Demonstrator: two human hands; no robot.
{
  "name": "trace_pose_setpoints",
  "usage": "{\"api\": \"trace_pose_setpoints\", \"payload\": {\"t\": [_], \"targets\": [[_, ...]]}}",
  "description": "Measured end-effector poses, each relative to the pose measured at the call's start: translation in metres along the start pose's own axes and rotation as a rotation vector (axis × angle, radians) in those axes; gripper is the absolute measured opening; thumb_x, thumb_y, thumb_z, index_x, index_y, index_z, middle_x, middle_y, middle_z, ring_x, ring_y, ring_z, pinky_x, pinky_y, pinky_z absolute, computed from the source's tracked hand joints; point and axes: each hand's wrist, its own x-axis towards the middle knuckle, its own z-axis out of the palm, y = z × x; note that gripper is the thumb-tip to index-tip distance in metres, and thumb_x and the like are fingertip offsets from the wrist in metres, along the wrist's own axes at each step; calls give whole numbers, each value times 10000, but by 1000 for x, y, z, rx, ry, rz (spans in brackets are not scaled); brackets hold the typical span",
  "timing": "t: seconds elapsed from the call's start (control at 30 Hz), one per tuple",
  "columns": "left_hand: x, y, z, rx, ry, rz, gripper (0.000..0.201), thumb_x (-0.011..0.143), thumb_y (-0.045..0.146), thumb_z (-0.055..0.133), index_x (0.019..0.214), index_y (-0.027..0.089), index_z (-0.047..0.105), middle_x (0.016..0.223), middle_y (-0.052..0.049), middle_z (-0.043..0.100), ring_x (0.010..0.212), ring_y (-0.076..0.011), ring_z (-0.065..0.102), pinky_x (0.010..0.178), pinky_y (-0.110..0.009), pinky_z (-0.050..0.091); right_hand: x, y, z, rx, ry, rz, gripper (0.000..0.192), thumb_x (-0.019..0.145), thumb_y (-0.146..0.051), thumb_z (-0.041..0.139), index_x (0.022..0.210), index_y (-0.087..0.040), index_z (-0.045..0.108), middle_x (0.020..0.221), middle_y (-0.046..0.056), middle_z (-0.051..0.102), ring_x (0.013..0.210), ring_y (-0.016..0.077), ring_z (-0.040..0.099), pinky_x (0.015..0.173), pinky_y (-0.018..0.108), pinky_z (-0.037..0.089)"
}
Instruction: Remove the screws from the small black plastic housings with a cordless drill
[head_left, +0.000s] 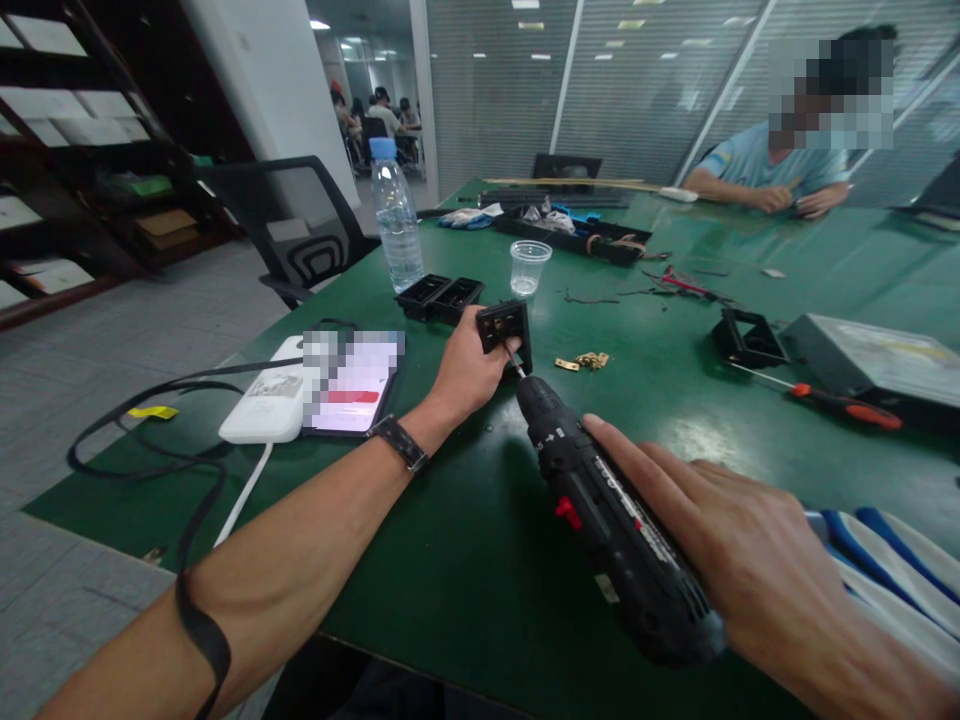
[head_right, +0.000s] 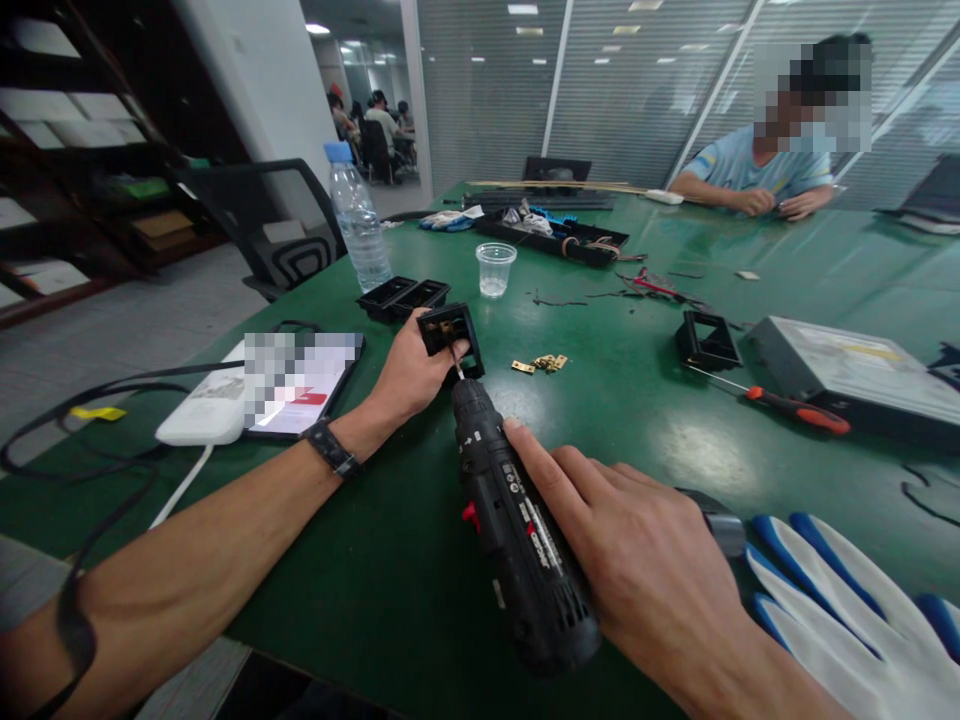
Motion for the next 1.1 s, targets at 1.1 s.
{"api": "trace_pose_setpoints", "payload": {"t": [1.1], "targets": [[1, -1, -1, -30, 21, -25, 286, 793, 259, 696, 1000, 198, 508, 961, -37, 645, 891, -171, 620, 818, -334, 488, 0, 1, 3, -25, -26, 28, 840, 777, -119, 530, 1545, -239, 212, 1014, 74, 684, 673, 228, 659, 534, 337, 541]]}}
